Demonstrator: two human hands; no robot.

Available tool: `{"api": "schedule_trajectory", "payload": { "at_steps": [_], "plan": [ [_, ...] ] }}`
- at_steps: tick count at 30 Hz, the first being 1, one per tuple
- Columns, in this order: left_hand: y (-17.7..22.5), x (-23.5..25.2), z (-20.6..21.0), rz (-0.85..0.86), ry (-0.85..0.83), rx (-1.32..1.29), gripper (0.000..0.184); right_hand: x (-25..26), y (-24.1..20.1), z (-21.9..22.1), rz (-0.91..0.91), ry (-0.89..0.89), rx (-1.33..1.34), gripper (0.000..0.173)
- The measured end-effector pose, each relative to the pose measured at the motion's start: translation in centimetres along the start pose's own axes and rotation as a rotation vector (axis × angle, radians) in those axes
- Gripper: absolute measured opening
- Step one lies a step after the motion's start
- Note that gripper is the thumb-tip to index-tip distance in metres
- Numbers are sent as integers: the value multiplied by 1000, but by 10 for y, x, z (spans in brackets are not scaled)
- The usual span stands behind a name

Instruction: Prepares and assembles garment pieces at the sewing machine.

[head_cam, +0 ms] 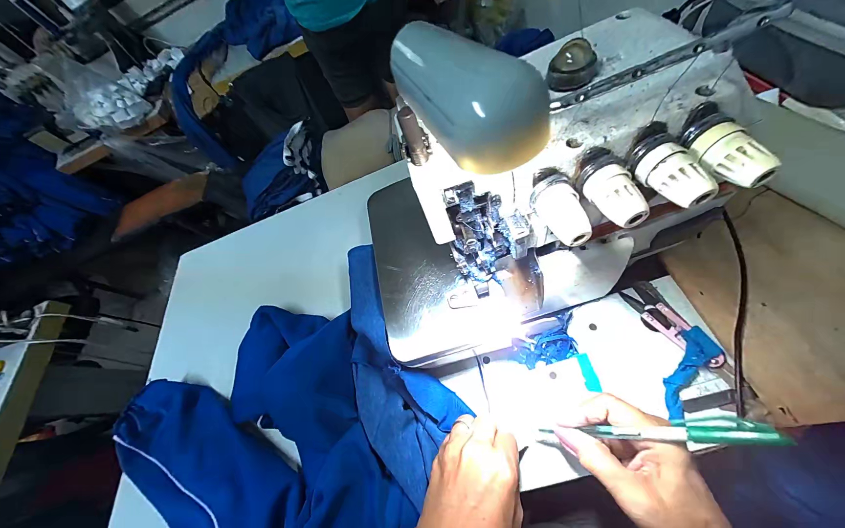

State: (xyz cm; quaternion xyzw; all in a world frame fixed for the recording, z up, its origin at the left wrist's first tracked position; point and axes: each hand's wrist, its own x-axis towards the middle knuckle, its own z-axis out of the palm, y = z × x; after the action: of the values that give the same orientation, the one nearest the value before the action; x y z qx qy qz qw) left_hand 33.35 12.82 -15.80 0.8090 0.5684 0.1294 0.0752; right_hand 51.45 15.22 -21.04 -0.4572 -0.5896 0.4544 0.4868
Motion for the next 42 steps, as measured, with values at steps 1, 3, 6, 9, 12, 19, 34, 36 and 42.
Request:
{"api": "schedule_trajectory", "payload": {
  "at_steps": [1,3,6,9,12,19,34,36,42],
  "plan": [
    [0,0,-1,0,-3,2,5,-1,1,0,-19,-11,3,12],
    [1,1,-2,0,-16,9,5,-2,5,1,-76,-31,-15,16],
    [4,2,-3,-16,-31,19,4,-3,8,4,-117,-49,-49,18],
    [6,3,-3,-29,-48,24,5,-2,10,3,-127,-54,-49,19],
    [7,4,-4,-25,-58,22,6,-1,9,3,-129,-66,-65,18],
    [9,4,-1,-5,-52,36,7,-4,11,8,-139,-93,-153,17],
    [3,3,4,38,-14,18,8,-3,15,3,-184,-96,-61,14],
    [3,4,4,39,-18,12,8,-3,15,5,-182,-104,-71,14],
    [4,5,5,51,-15,27,9,-5,16,9,-205,-106,-181,17]
  ]
}}
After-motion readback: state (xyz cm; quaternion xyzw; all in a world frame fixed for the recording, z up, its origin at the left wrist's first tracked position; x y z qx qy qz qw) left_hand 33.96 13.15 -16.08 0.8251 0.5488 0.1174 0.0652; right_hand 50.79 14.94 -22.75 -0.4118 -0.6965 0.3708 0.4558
